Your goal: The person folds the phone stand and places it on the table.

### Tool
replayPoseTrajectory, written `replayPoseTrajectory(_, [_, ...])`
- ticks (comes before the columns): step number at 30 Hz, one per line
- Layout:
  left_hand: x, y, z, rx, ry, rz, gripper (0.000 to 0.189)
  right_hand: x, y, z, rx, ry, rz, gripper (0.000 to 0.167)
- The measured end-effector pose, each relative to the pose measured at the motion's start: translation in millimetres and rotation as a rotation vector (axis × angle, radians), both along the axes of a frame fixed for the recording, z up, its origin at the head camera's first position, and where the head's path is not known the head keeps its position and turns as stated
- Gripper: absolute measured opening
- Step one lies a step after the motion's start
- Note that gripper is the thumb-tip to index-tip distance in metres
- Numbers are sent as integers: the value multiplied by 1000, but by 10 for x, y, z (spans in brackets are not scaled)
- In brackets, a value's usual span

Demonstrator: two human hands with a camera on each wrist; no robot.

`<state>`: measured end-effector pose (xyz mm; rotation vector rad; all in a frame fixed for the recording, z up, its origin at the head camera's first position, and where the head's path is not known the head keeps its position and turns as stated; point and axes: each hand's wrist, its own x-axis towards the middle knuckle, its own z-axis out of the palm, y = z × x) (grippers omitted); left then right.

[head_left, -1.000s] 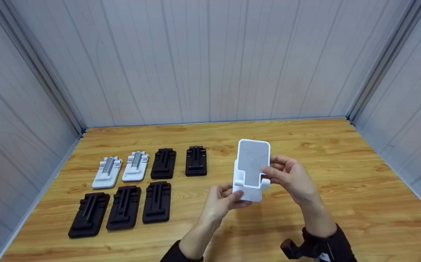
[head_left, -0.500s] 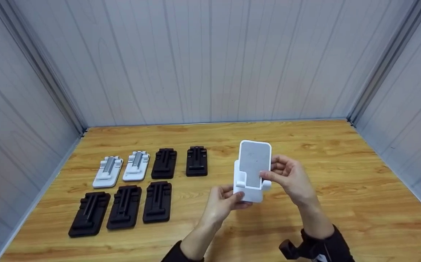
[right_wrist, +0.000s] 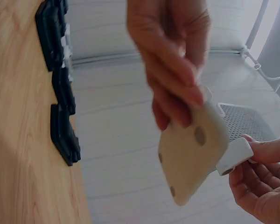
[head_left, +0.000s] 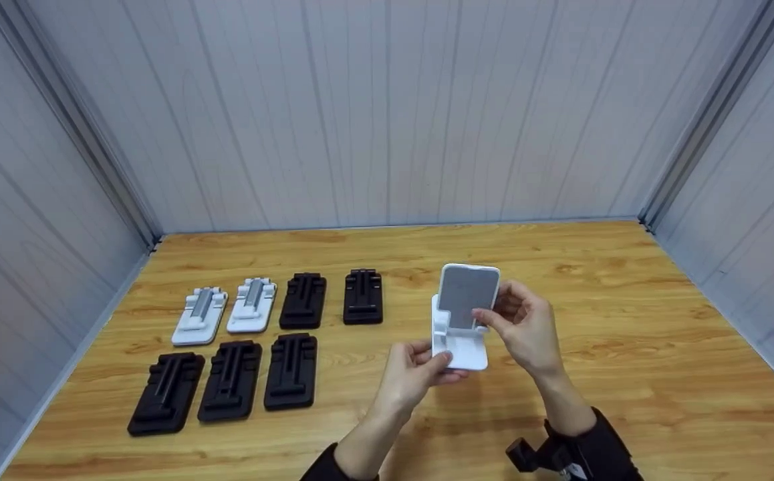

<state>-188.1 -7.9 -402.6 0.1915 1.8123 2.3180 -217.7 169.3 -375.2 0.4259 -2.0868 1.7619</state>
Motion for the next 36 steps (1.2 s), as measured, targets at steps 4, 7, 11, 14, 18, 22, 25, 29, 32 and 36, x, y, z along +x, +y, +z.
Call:
replayPoseTrajectory(4, [6,17,8,-4,-13,3,33,-19,-4,-48,34,119,-31,17])
replayPoseTrajectory(7, [8,27,10,-2,-22,-3,34,-40,-8,-73,48,183,-57,16])
replayPoseTrajectory(11, [12,32,12,1,-35,-12,35,-64,-18,-97,67,245,-99,16])
replayPoseTrajectory(14, [20,30,14,2,-39,-11,35,-84,-27,-116,74,276,-131,17])
replayPoseTrajectory(18, [28,35,12,9,-29,-15,35,-114,-33,-141,72,315,-172,18])
replayPoseTrajectory(22, [33,39,17,11,-21,-19,36,-139,-36,-164,62,359,-198,19])
replayPoseTrajectory(25, [39,33,30,10,-33,-18,35,-147,-37,-178,76,384,-201,20])
replayPoseTrajectory(29, [39,23,35,13,-44,-13,35,-143,-14,-156,149,419,-191,21])
replayPoseTrajectory(32, [41,18,33,11,-38,-8,35,-121,36,-103,229,433,-192,24])
replayPoseTrajectory(36, [34,14,13,2,-28,-7,36,-51,95,-3,268,450,-205,30])
